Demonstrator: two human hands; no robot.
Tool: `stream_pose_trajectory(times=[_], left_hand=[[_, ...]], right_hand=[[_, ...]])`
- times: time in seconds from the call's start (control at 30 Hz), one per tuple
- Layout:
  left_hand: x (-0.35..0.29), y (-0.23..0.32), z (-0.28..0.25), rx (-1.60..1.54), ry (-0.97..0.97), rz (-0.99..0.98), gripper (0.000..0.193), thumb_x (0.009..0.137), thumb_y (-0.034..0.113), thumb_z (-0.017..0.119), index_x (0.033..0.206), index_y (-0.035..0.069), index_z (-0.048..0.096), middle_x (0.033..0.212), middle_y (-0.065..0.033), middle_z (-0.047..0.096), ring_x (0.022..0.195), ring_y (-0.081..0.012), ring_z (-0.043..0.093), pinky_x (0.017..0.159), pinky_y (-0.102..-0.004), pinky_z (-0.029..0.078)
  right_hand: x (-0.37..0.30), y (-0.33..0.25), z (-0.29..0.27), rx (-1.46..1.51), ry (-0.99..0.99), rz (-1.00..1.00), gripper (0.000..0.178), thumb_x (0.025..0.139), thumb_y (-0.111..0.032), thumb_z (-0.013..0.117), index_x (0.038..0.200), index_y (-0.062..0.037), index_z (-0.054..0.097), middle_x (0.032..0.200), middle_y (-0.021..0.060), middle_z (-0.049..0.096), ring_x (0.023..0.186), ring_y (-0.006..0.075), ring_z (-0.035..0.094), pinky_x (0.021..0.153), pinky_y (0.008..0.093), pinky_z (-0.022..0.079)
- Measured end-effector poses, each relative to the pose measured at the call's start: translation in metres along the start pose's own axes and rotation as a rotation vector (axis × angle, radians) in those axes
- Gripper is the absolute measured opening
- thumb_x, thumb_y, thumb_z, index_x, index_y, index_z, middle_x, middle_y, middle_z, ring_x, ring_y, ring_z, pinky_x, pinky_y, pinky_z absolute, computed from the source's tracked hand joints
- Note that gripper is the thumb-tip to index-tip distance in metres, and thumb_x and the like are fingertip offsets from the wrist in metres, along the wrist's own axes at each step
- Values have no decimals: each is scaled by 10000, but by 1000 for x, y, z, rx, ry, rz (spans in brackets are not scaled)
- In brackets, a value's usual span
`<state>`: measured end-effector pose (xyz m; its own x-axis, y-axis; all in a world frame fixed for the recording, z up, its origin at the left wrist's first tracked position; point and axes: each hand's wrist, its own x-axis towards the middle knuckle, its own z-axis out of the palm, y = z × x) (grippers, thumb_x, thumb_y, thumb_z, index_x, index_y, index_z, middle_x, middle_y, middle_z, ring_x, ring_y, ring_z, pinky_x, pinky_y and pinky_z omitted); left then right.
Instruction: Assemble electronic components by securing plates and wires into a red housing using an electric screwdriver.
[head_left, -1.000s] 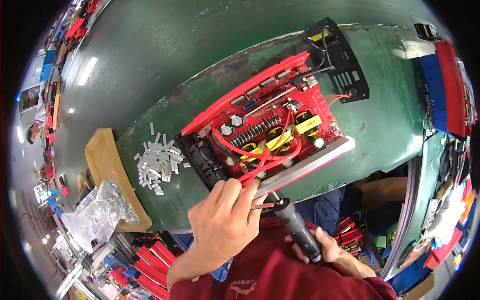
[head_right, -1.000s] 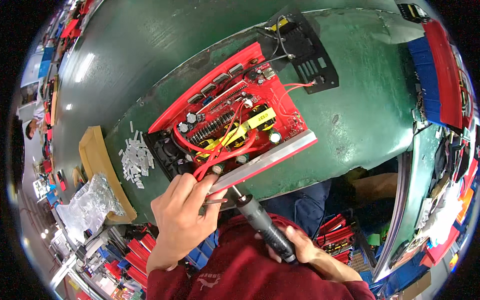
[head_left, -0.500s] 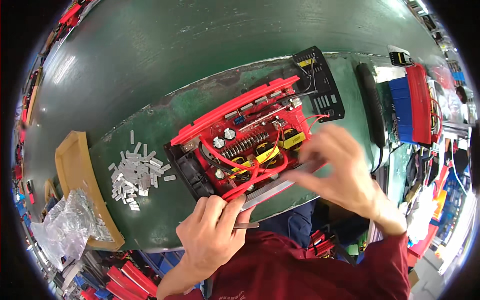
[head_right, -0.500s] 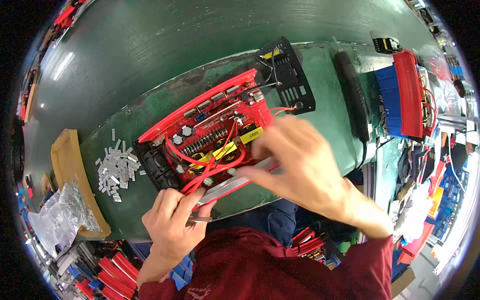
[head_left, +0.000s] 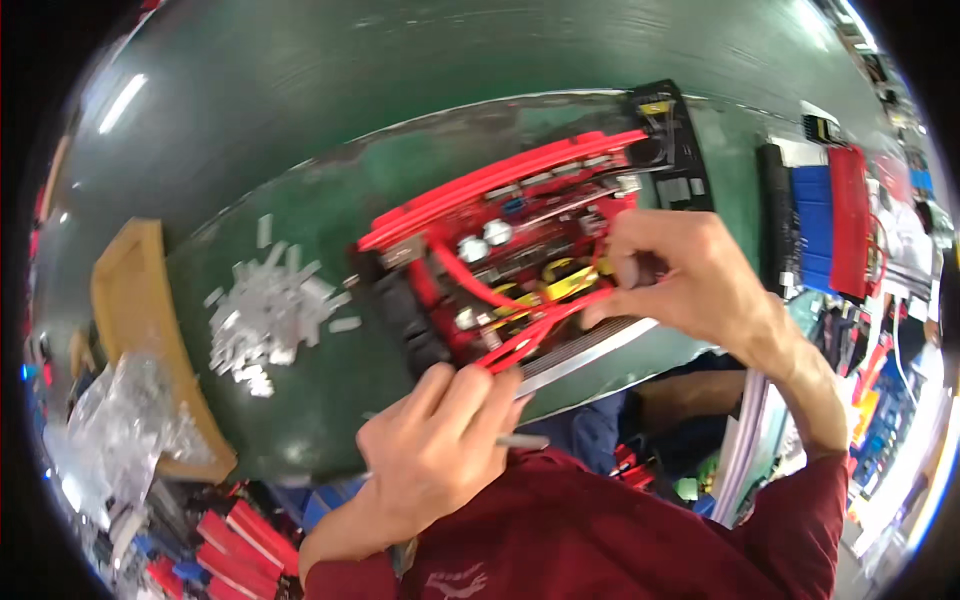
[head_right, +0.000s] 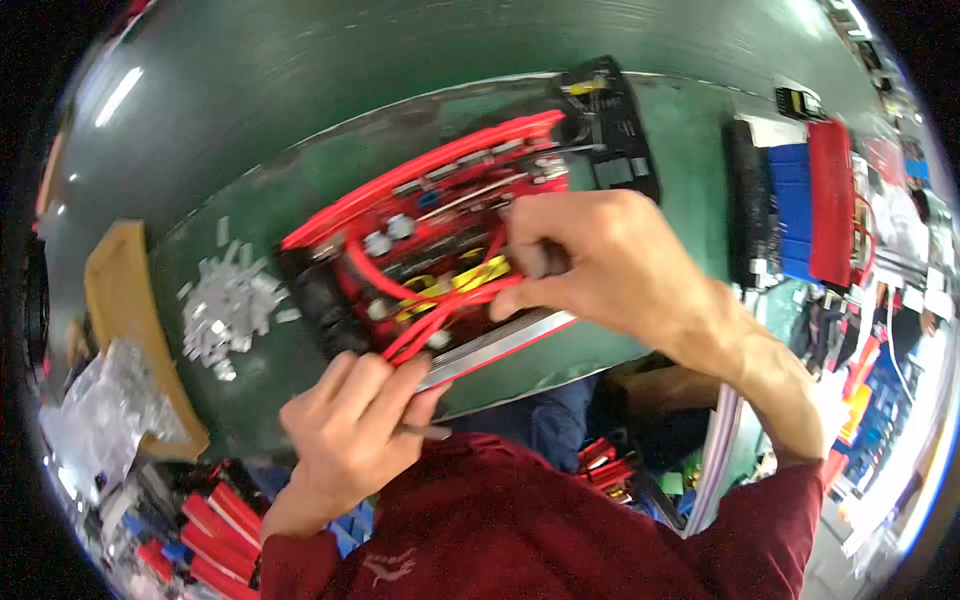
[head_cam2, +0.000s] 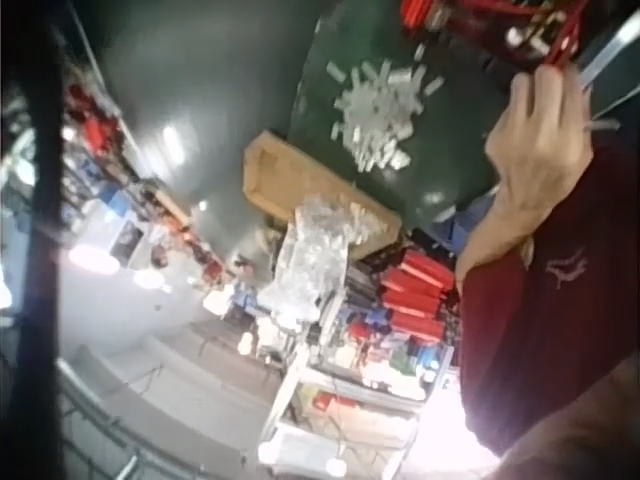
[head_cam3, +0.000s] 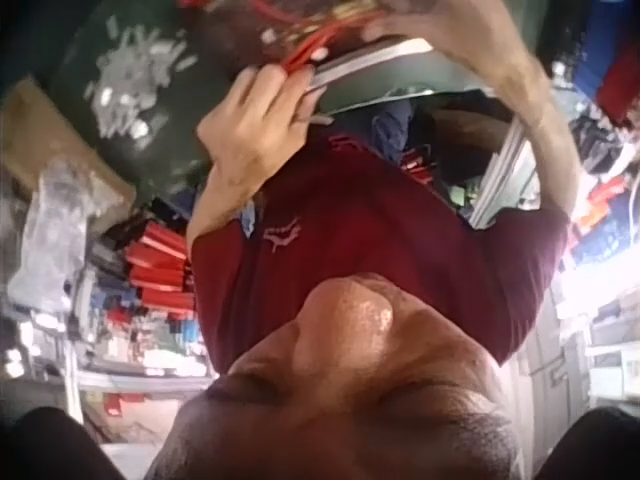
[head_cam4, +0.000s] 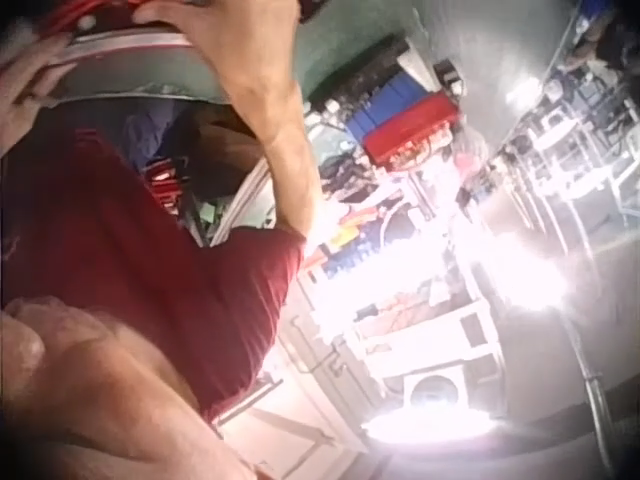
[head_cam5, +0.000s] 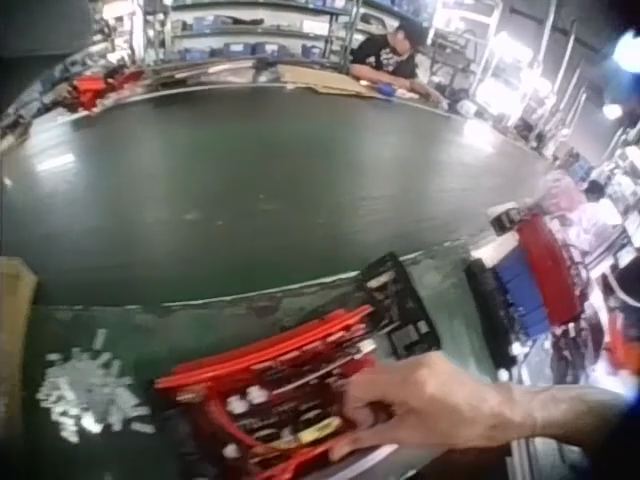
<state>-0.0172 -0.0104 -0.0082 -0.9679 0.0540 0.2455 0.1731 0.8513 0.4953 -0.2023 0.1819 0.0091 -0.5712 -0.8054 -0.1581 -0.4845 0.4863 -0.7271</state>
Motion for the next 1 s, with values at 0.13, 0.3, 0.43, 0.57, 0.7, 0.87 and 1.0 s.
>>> stream_pose_trajectory(times=[0.13, 0.3, 0.43, 0.57, 0.7, 0.87, 1.0], left_hand=[[-7, 1, 4, -29, 91, -12, 276, 686, 120, 832, 939, 100, 723, 766, -4, 555, 599, -178, 560, 476, -314, 425], [-52, 7, -19, -308, 365, -153, 142, 876, 68, 697, 1012, 40, 724, 760, -72, 556, 603, -220, 543, 504, -316, 418], [-94, 11, -17, -596, 397, -573, 388, 1080, 256, 400, 1079, -6, 686, 872, -103, 582, 705, -176, 531, 657, -294, 433], [-108, 8, -25, -460, 423, -585, 674, 1105, 442, 175, 1077, -17, 668, 897, -77, 577, 721, -163, 537, 671, -279, 432], [-126, 1, -36, -860, 449, -924, 531, 1107, 362, 331, 1063, -53, 659, 958, -142, 704, 768, -206, 695, 709, -331, 572], [-120, -10, -49, -776, 506, -877, 288, 938, 34, 677, 1195, -52, 580, 1072, -163, 714, 934, -188, 691, 842, -303, 570], [-109, -11, -54, -1031, 570, -801, 233, 969, 16, 621, 1179, -70, 568, 1117, -192, 696, 959, -248, 705, 872, -376, 609]], right_hand=[[-4, -6, -1, -38, -21, 109, 411, 681, -148, 926, 735, -44, 532, 668, -29, 479, 578, 55, 416, 503, 254, 351], [2, -58, -3, 51, 98, -179, 245, 743, -52, 831, 916, -34, 658, 819, 17, 606, 685, 111, 549, 601, 282, 430], [47, -102, 58, -389, 137, -801, 177, 748, -108, 764, 887, -70, 662, 793, 49, 589, 792, 234, 583, 758, 374, 469], [90, -107, 122, -628, 23, -808, 106, 752, -102, 688, 817, -68, 612, 821, 63, 611, 914, 254, 604, 777, 389, 459], [99, -90, 144, -549, 3, -677, 148, 755, -72, 670, 884, -36, 605, 833, 97, 628, 889, 271, 623, 742, 411, 461], [82, -94, 158, -443, 281, -889, 327, 764, -72, 679, 1046, 56, 573, 798, 113, 591, 759, 302, 630, 610, 417, 492], [31, -115, 102, 180, 160, -534, 179, 859, -36, 690, 1033, -4, 658, 818, 95, 626, 736, 207, 668, 609, 336, 515]])
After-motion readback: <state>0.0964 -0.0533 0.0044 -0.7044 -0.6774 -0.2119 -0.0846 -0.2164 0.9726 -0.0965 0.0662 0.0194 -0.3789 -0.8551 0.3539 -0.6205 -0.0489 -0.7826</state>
